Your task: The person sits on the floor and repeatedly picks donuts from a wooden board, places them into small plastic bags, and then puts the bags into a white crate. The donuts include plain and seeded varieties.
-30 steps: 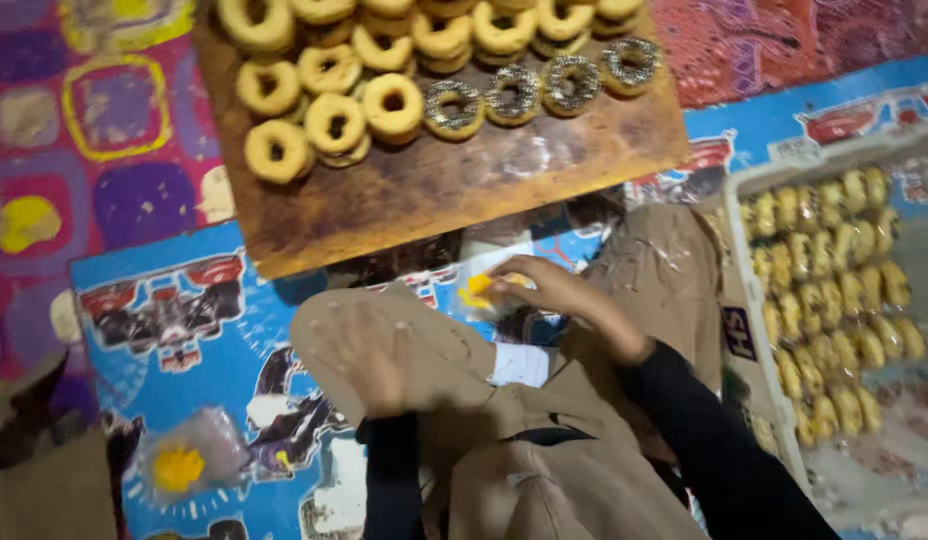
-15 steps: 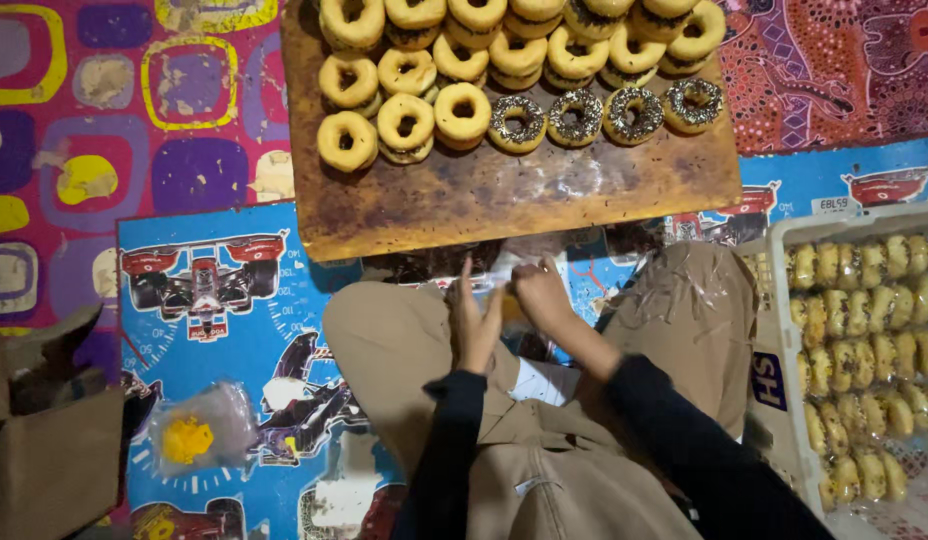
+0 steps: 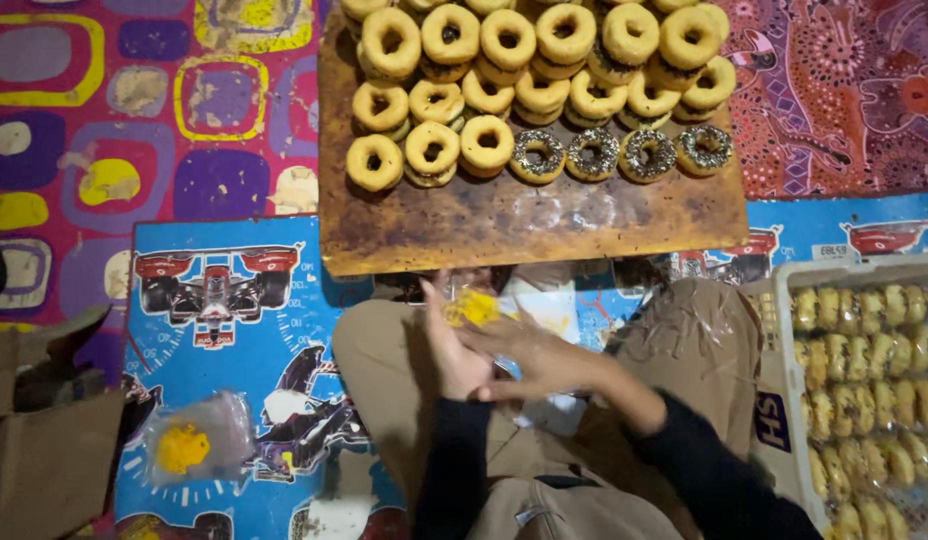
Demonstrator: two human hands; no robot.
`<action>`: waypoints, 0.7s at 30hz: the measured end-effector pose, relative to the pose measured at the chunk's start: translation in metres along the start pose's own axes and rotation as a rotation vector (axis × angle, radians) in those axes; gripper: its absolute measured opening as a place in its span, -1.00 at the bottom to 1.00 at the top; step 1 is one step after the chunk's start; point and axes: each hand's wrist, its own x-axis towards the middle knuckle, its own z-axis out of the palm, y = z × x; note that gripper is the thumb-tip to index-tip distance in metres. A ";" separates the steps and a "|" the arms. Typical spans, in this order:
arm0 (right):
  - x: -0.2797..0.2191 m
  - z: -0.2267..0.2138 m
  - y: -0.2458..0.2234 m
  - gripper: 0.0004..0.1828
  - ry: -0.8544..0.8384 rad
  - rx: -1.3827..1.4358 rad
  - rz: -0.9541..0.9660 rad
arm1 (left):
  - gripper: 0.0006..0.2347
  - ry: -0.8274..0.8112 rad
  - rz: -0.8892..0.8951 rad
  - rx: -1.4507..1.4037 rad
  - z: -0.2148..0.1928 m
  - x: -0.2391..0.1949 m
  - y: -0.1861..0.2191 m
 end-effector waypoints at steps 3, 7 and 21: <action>0.068 -0.061 0.040 -0.55 0.065 0.369 0.240 | -0.83 0.035 0.021 -0.460 -0.019 0.048 0.061; 0.145 -0.121 0.106 -0.48 0.406 -0.564 0.035 | -0.76 0.306 0.093 -0.354 -0.023 0.061 0.111; 0.023 -0.037 -0.021 -0.13 0.853 0.362 0.115 | -0.67 0.309 -0.213 -0.897 0.022 0.069 0.070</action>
